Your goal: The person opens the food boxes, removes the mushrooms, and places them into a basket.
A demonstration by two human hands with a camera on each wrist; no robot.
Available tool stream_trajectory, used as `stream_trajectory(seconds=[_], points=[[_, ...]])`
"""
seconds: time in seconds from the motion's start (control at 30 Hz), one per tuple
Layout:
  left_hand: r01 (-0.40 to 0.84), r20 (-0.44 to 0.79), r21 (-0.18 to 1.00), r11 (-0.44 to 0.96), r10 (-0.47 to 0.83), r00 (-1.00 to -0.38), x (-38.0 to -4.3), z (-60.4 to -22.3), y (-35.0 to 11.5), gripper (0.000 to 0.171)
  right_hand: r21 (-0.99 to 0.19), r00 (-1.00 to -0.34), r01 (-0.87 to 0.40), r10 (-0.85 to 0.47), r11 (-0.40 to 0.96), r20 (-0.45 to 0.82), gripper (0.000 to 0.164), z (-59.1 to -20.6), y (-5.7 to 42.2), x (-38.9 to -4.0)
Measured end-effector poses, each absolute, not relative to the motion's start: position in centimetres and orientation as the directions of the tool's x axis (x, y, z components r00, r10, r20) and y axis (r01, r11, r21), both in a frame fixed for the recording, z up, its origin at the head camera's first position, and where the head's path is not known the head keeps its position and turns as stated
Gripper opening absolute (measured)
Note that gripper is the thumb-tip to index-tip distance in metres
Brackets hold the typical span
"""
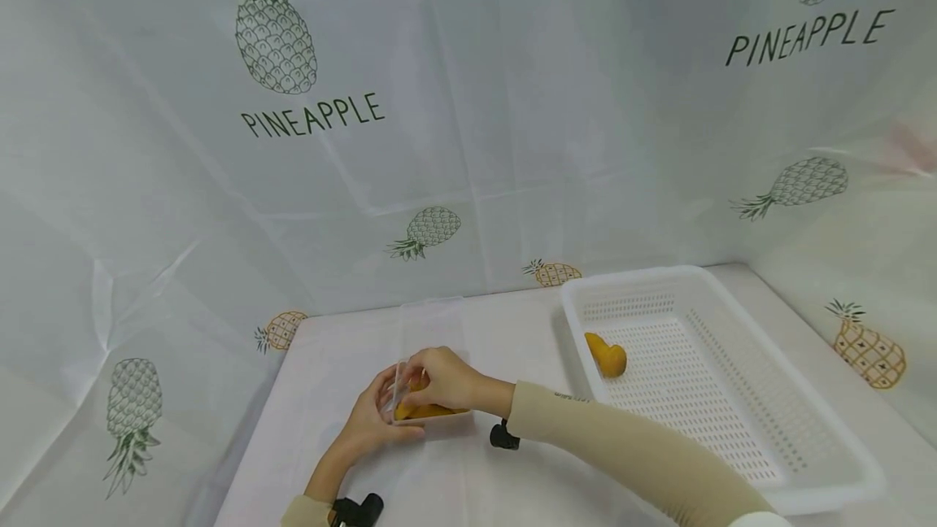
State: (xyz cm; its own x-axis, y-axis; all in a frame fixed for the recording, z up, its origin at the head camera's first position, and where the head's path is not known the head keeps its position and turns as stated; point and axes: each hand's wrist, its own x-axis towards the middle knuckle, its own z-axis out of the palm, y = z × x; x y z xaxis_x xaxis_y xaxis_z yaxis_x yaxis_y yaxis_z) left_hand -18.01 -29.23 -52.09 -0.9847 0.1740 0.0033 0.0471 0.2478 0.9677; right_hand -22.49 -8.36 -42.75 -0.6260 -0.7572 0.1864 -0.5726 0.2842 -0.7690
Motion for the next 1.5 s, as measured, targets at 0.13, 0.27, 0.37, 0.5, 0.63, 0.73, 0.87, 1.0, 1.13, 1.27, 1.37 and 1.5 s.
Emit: stream_trajectory(seconds=[0.13, 0.27, 0.37, 0.5, 0.63, 0.73, 0.87, 1.0, 1.13, 1.27, 1.37, 1.5], points=[[0.050, 0.006, 0.969, 0.240, 0.182, -0.983, -18.0, -52.0, -29.2, 0.107, -0.753, -0.627, -0.591, -0.752, 0.290, 0.203, 0.023, -43.5, -8.7, -22.2], [0.053, 0.008, 0.970, 0.238, 0.187, -0.982, -18.0, -52.1, -29.2, 0.106, -0.752, -0.640, -0.587, -0.740, 0.298, 0.206, 0.023, -43.9, -8.9, -21.9], [0.057, 0.012, 0.970, 0.238, 0.187, -0.982, -17.9, -52.0, -29.3, 0.105, -0.748, -0.653, -0.588, -0.727, 0.310, 0.212, 0.023, -43.9, -9.0, -21.6], [0.059, 0.014, 0.970, 0.234, 0.187, -0.982, -17.9, -52.0, -29.3, 0.106, -0.741, -0.668, -0.587, -0.713, 0.327, 0.214, 0.024, -44.0, -9.0, -21.4], [0.066, 0.022, 0.969, 0.237, 0.185, -0.982, -18.0, -51.9, -29.2, 0.106, -0.729, -0.682, -0.585, -0.702, 0.355, 0.206, 0.023, -44.1, -9.0, -21.3], [0.069, 0.026, 0.970, 0.233, 0.180, -0.983, -18.0, -51.9, -29.2, 0.107, -0.720, -0.680, -0.592, -0.704, 0.362, 0.206, 0.022, -44.3, -9.1, -21.4], [0.065, 0.023, 0.971, 0.231, 0.177, -0.984, -18.0, -51.9, -29.0, 0.107, -0.739, -0.668, -0.586, -0.714, 0.333, 0.209, 0.022, -44.3, -8.9, -21.4], [0.058, 0.015, 0.970, 0.238, 0.179, -0.984, -17.9, -51.9, -28.9, 0.108, -0.767, -0.663, -0.569, -0.717, 0.296, 0.215, 0.022, -44.0, -8.6, -21.5], [0.055, 0.011, 0.968, 0.245, 0.179, -0.984, -17.8, -51.9, -28.9, 0.108, -0.794, -0.657, -0.550, -0.722, 0.260, 0.219, 0.021, -43.7, -8.4, -21.7], [0.055, 0.008, 0.963, 0.262, 0.179, -0.984, -17.9, -51.9, -29.0, 0.106, -0.821, -0.655, -0.522, -0.724, 0.230, 0.214, 0.020, -43.4, -8.2, -21.9], [0.056, 0.006, 0.960, 0.274, 0.180, -0.984, -17.9, -52.0, -29.1, 0.105, -0.841, -0.653, -0.502, -0.726, 0.202, 0.214, 0.019, -43.2, -8.1, -22.2], [0.063, 0.011, 0.960, 0.273, 0.187, -0.982, -17.9, -52.1, -29.2, 0.103, -0.850, -0.645, -0.495, -0.731, 0.179, 0.222, 0.017, -42.6, -8.1, -22.5]])
